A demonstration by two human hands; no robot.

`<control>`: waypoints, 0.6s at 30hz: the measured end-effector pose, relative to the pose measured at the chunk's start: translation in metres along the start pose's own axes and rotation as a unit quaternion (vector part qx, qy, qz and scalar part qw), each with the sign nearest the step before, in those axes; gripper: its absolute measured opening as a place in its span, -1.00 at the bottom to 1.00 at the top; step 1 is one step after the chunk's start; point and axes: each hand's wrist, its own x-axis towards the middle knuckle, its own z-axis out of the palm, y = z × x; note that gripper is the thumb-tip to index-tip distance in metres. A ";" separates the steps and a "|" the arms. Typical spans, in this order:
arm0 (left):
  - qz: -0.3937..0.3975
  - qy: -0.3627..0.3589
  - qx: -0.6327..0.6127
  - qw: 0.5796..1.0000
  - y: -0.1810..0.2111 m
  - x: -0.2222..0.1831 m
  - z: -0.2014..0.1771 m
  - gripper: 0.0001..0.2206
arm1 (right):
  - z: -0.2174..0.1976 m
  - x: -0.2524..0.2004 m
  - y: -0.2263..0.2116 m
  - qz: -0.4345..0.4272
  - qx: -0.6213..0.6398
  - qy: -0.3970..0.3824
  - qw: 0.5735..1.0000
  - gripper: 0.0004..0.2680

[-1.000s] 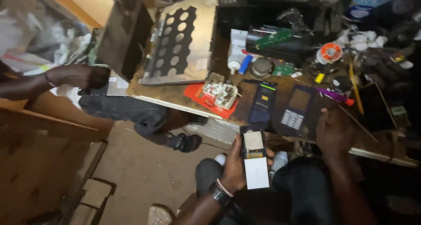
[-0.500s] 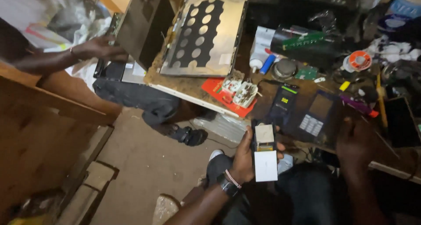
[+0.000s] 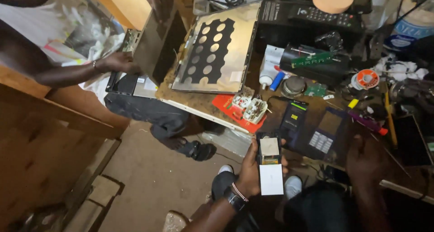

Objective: A person is repairing a mobile phone at a workbench, using a screwdriver to remove screws and inspecting internal components.

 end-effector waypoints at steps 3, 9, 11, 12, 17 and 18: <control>-0.013 0.004 -0.010 1.000 0.001 -0.001 0.000 -0.35 | -0.005 0.001 -0.003 0.005 -0.009 -0.002 1.000 -0.81; -0.009 -0.027 -0.073 0.997 0.006 0.001 0.005 -0.35 | 0.003 0.000 0.004 -0.029 -0.122 -0.045 0.991 -0.79; -0.013 0.000 -0.075 0.997 0.009 0.001 0.007 -0.37 | -0.004 0.005 -0.007 0.002 0.082 -0.047 0.996 -0.80; -0.012 0.000 -0.074 0.997 0.009 0.002 0.004 -0.37 | 0.000 0.003 -0.003 0.002 0.083 -0.047 0.995 -0.80; -0.009 0.020 -0.074 0.997 0.017 0.002 0.005 -0.32 | 0.030 -0.012 0.036 0.072 0.060 -0.111 0.989 -0.69; -0.003 0.022 -0.075 0.997 0.018 0.001 0.003 -0.32 | 0.036 -0.019 0.046 0.068 0.066 -0.113 0.989 -0.70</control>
